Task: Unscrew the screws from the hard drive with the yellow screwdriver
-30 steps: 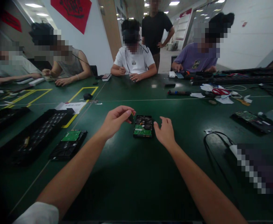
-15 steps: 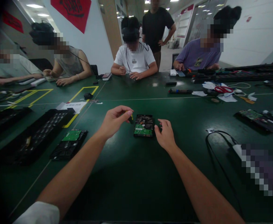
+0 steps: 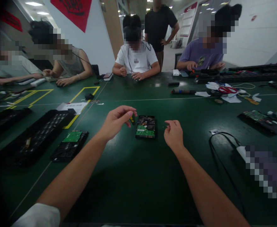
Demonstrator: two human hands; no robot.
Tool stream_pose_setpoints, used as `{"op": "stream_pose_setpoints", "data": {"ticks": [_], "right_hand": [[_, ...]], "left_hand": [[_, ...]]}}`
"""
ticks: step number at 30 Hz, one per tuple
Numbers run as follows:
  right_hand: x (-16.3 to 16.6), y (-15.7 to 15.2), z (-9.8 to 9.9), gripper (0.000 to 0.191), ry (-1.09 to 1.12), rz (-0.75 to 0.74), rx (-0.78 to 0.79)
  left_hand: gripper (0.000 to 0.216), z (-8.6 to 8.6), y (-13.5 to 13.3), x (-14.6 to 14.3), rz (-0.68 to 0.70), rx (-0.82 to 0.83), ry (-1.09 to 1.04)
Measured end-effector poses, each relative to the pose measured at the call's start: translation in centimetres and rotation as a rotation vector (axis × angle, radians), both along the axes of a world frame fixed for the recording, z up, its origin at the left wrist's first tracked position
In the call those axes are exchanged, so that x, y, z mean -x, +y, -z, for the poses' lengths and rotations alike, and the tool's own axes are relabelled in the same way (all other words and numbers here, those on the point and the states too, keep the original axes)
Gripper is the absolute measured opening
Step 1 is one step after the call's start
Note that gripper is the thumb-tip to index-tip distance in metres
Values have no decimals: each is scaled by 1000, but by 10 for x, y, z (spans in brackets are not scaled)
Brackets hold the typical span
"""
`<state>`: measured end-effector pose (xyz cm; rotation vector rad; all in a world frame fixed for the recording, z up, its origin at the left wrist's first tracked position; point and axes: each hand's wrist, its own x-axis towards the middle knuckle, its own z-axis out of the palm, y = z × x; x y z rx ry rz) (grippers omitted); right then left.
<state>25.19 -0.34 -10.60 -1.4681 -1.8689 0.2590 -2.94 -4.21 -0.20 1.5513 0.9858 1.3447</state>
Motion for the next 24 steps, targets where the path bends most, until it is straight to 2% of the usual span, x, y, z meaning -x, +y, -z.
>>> {"op": "stream_pose_setpoints", "data": {"ticks": [2,7,11,16,19,24], "right_hand": [[7,-5,-2,30,-2,-59,25],[26,-16,-7,34,-23,-200,84],[27,-16,-5,35,-30,-220,143],[26,-13,-3,35,21,-225,216],[27,-13,-2,35,39,-219,247],[27,-12,0,26,64,-223,239]], "left_hand": [[27,0,0,-1,27,23,-35],[23,2,1,-1,55,31,-50],[23,4,2,2,38,-6,-37],[21,5,3,6,-10,-135,102],[23,5,3,5,10,-121,114],[24,5,2,-2,88,-53,-19]]}}
